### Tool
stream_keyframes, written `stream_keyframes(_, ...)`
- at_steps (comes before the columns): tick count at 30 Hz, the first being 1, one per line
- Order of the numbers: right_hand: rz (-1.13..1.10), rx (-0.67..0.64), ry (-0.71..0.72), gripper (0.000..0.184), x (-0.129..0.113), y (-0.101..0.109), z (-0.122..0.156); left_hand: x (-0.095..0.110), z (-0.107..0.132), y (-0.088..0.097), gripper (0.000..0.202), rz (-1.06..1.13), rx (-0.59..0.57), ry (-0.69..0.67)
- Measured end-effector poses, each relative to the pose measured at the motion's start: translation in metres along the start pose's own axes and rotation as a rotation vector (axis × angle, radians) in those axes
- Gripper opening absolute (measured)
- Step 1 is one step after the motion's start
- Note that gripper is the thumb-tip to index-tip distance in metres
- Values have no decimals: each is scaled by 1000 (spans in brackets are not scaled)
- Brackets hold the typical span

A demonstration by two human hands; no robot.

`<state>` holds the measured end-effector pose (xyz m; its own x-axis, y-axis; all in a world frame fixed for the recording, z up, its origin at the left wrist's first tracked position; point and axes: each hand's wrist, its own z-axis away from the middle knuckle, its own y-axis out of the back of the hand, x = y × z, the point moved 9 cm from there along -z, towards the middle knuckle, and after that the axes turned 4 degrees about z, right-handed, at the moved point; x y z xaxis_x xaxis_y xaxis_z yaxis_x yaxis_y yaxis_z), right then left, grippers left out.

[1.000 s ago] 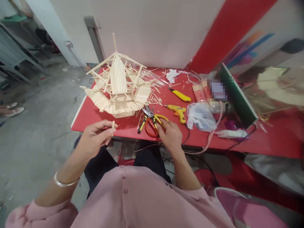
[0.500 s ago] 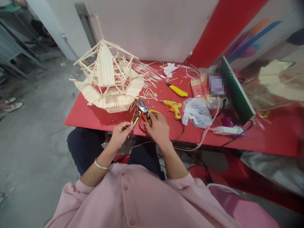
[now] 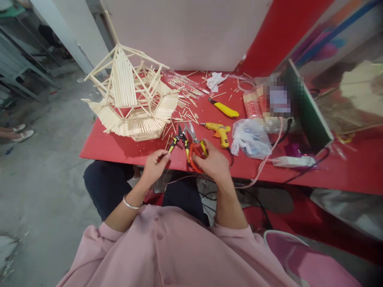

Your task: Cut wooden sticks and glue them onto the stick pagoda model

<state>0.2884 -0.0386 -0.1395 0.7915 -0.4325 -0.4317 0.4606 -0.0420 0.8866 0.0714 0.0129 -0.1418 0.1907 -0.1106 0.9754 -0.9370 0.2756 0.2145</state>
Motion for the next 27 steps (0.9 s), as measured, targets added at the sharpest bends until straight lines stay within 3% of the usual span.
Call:
stream_keyframes(3,35,-45,-77,68,20,1,12,10,-1,-4,11,-289,33,-201)
stream_keyframes(6,41,-59,-83,62,30,-4,20,7,-1,-7,8,-368,72,-238)
stream_keyframes(11,-288,165,163,75,15,5,30,2,1,-3,12,-61,94,-114)
stream_keyframes(13,-437,164,260,71,3,3,38,3,2,-6,15,124,48,-50)
stream_keyframes(16,-531,59,325,62,-17,-13,51,12,3,-9,19,268,27,-24)
stream_keyframes(20,-478,82,396,60,-36,-25,64,21,7,-10,21,241,23,-6)
stream_keyframes(24,-199,219,517,63,-48,-22,73,39,12,-1,15,39,77,-150)
stream_keyframes(27,-93,224,546,65,-50,-20,76,47,14,1,16,-53,83,-212)
